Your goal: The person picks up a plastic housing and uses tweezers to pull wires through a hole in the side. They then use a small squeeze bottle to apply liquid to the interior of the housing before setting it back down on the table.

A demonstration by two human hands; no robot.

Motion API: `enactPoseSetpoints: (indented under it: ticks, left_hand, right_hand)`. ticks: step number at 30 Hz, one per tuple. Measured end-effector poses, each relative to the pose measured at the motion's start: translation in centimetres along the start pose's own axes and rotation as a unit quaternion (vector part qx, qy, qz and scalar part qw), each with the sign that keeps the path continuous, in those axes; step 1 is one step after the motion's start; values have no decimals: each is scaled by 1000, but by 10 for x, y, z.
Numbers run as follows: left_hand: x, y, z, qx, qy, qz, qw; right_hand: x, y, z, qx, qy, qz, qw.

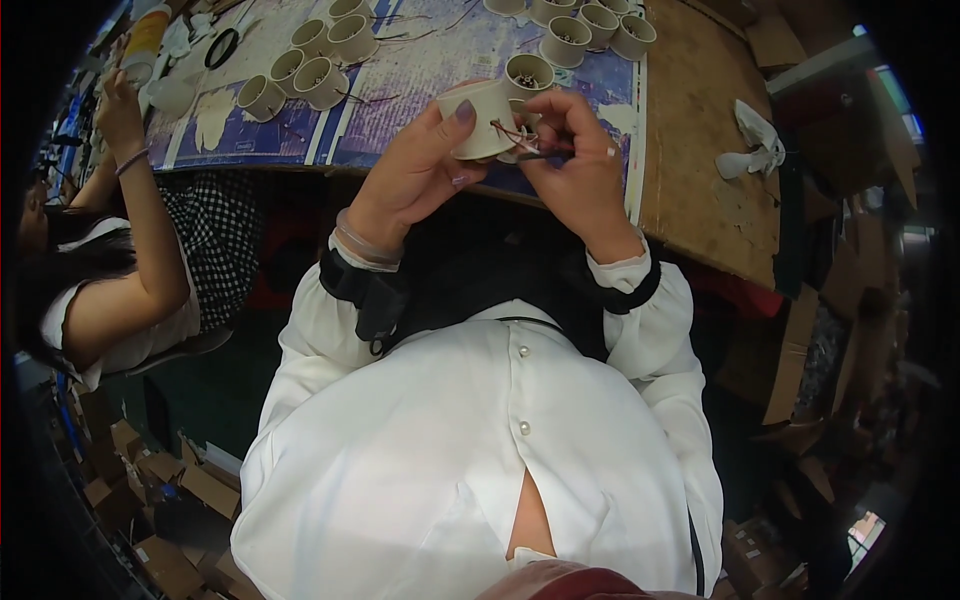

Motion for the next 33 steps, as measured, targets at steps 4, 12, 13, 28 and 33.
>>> enactPoseSetpoints:
  ticks: [4,12,13,28,33]
  left_hand:
    - [3,7,9,-70,-85,24,994]
    - [-5,14,27,-175,-313,-9,933]
    - [-7,16,26,-185,-315,-22,931]
    - [-27,15,22,-249,-464,-74,847]
    - [-24,12,18,-226,-446,-79,862]
  right_hand:
    - [18,22,7,-2,16,-47,999]
    - [65,44,-5,4,-79,91,993]
    - [65,34,-8,3,-77,91,993]
    - [4,32,-2,-152,-215,-228,937]
    - [7,26,-8,-77,-68,-125,987]
Point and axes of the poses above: each hand's wrist, its own y-axis away from the middle knuckle, its own x-axis out of the back of the hand, z = x × y, the point moved 6 cm from there along -y, towards the middle knuckle, and after that the axes turned 15 degrees about y, right-handed, at the moved point
